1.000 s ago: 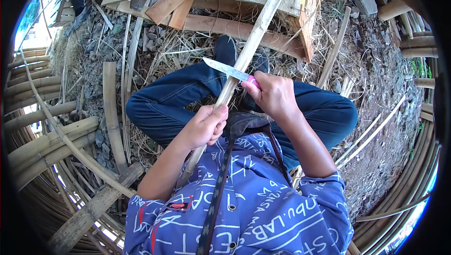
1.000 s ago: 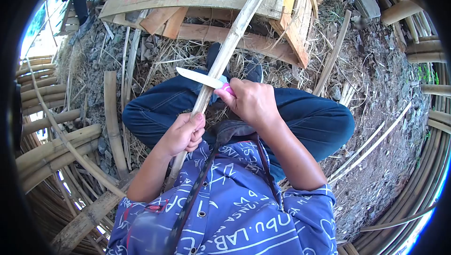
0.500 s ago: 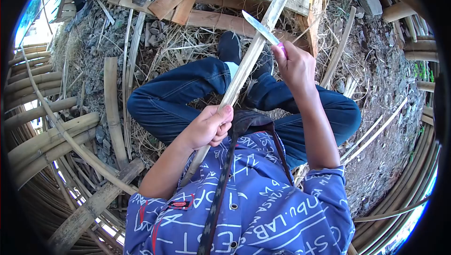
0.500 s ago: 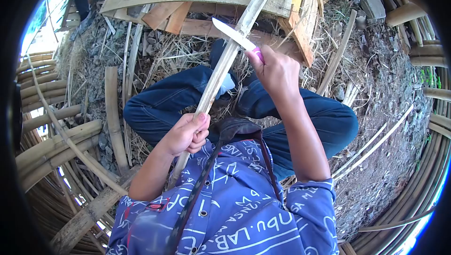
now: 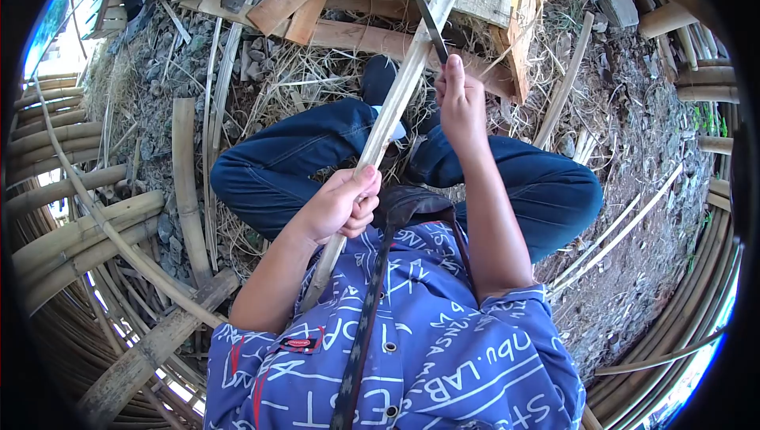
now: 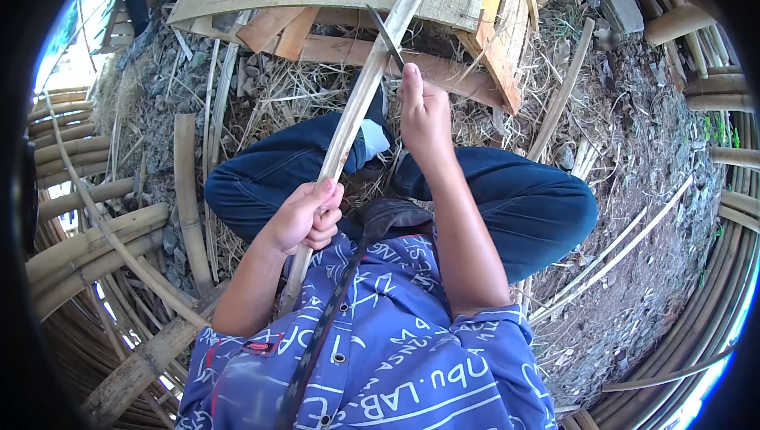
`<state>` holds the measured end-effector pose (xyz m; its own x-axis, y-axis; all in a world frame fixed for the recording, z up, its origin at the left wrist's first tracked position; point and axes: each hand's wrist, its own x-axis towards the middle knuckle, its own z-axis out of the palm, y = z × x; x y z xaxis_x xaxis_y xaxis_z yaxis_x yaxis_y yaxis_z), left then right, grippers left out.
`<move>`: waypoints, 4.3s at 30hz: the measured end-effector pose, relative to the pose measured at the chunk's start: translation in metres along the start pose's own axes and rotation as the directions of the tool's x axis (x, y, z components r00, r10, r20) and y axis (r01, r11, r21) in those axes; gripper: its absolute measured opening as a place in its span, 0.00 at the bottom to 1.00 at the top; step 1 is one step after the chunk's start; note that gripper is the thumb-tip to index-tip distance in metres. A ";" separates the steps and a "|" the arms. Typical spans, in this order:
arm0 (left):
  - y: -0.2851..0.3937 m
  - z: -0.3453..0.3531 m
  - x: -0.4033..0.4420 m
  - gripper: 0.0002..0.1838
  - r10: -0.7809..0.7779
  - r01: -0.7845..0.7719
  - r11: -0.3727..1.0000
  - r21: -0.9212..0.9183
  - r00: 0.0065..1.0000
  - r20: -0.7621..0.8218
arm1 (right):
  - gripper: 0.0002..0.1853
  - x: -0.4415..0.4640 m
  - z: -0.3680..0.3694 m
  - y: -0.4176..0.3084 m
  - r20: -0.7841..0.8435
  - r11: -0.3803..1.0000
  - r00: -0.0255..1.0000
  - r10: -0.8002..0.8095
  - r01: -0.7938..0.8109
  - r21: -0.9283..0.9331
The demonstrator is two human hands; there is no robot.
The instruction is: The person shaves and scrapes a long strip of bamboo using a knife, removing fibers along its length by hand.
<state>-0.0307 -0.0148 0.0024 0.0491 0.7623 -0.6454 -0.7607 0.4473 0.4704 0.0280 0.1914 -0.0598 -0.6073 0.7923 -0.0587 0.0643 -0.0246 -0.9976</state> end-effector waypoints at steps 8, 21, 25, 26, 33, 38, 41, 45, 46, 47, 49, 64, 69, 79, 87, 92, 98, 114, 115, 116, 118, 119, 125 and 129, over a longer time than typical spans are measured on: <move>-0.001 -0.007 0.001 0.21 0.020 -0.014 0.997 -0.080 0.997 0.077 | 0.30 -0.013 -0.001 -0.029 0.514 0.276 0.769 0.380 -0.625 0.731; -0.001 -0.001 -0.005 0.22 -0.010 0.010 1.000 -0.008 0.999 0.030 | 0.22 -0.009 -0.019 -0.019 0.088 0.541 0.938 -0.336 0.269 -0.797; -0.001 -0.001 -0.004 0.22 -0.009 0.010 1.000 -0.020 0.999 0.037 | 0.23 0.004 -0.028 -0.008 0.043 0.478 0.873 -0.486 0.307 -0.823; -0.004 -0.001 -0.005 0.22 -0.016 0.018 0.999 -0.032 0.999 0.050 | 0.23 0.015 -0.038 -0.007 -0.078 0.493 0.900 -0.428 0.160 -0.855; -0.009 -0.005 -0.007 0.22 -0.047 0.050 0.998 -0.049 0.996 0.071 | 0.21 0.006 -0.049 -0.035 -0.089 0.880 0.967 -0.239 0.177 -0.440; -0.004 -0.006 -0.004 0.21 -0.050 0.056 0.996 -0.069 0.995 0.087 | 0.26 -0.042 -0.028 -0.016 0.174 0.999 0.985 -0.002 0.009 -0.038; -0.004 -0.006 -0.005 0.20 -0.052 0.061 0.994 -0.092 0.994 0.092 | 0.26 -0.072 -0.018 -0.017 0.224 0.998 0.973 0.052 -0.044 -0.041; -0.006 -0.009 -0.003 0.14 -0.055 0.067 0.990 -0.121 0.994 0.098 | 0.23 -0.089 -0.017 -0.029 0.307 0.979 0.952 0.015 0.048 -0.196; -0.007 -0.010 -0.003 0.12 -0.049 0.063 0.991 -0.121 0.992 0.113 | 0.22 -0.090 -0.017 -0.030 0.316 0.963 0.948 0.035 0.052 -0.265; -0.007 -0.009 -0.003 0.12 -0.047 0.061 0.991 -0.122 0.992 0.115 | 0.22 -0.091 -0.017 -0.032 0.317 0.962 0.948 0.035 0.054 -0.267; -0.008 -0.008 -0.003 0.08 -0.013 0.018 0.999 -0.049 0.996 0.093 | 0.22 -0.092 -0.016 -0.035 0.358 0.926 0.934 -0.010 0.144 -0.348; -0.010 0.006 -0.002 0.19 0.133 -0.097 0.952 0.290 0.985 -0.108 | 0.22 -0.082 -0.013 -0.024 0.437 0.551 0.834 -0.337 0.551 -0.626; -0.006 0.008 -0.004 0.19 0.121 -0.091 0.964 0.248 0.987 -0.110 | 0.22 -0.077 -0.010 -0.023 0.436 0.530 0.825 -0.360 0.566 -0.632; -0.004 0.004 -0.001 0.19 0.140 -0.117 0.968 0.224 0.986 -0.086 | 0.22 -0.069 -0.008 -0.019 0.424 0.503 0.813 -0.398 0.580 -0.640; -0.003 0.006 -0.002 0.19 0.148 -0.128 0.968 0.215 0.986 -0.082 | 0.23 -0.059 -0.009 -0.019 0.415 0.486 0.799 -0.436 0.596 -0.639; -0.004 0.005 -0.001 0.19 0.157 -0.139 0.966 0.216 0.985 -0.069 | 0.23 -0.054 -0.011 -0.017 0.433 0.446 0.777 -0.457 0.621 -0.644; -0.009 0.003 -0.003 0.20 0.120 -0.106 0.973 0.205 0.991 -0.055 | 0.23 -0.034 -0.021 -0.015 0.307 0.446 0.831 -0.463 0.518 -0.730; -0.020 -0.005 -0.017 0.20 0.055 -0.037 0.976 0.216 0.996 -0.074 | 0.22 -0.005 -0.053 -0.042 0.062 0.648 0.929 -0.365 0.301 -0.699; -0.015 -0.003 -0.016 0.20 0.049 -0.032 0.977 0.213 0.996 -0.076 | 0.22 -0.009 -0.052 -0.041 0.050 0.718 0.943 -0.328 0.283 -0.636; -0.011 -0.002 -0.017 0.20 0.040 -0.022 0.977 0.210 0.996 -0.083 | 0.21 -0.014 -0.049 -0.041 0.018 0.795 0.950 -0.312 0.272 -0.542; -0.011 -0.004 -0.017 0.20 0.047 -0.028 0.978 0.209 0.995 -0.088 | 0.19 -0.030 -0.049 -0.041 0.061 0.844 0.977 -0.204 0.207 -0.495; -0.013 -0.006 -0.017 0.20 0.056 -0.037 0.976 0.215 0.995 -0.084 | 0.18 -0.037 -0.046 -0.037 0.107 0.848 0.975 -0.194 0.222 -0.481; -0.011 -0.001 -0.015 0.20 0.052 -0.032 0.970 0.239 0.996 -0.079 | 0.21 -0.057 -0.031 -0.022 0.281 0.701 0.933 -0.224 0.355 -0.619; -0.014 0.001 -0.017 0.21 0.085 -0.065 0.967 0.244 0.994 -0.073 | 0.21 -0.041 -0.032 -0.015 0.239 0.614 0.924 -0.299 0.378 -0.693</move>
<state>-0.0199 -0.0337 0.0077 -0.0630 0.7617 -0.6449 -0.5810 0.4974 0.6443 0.0771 0.1782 -0.0409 -0.7697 0.5935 0.2350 0.3590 0.7069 -0.6095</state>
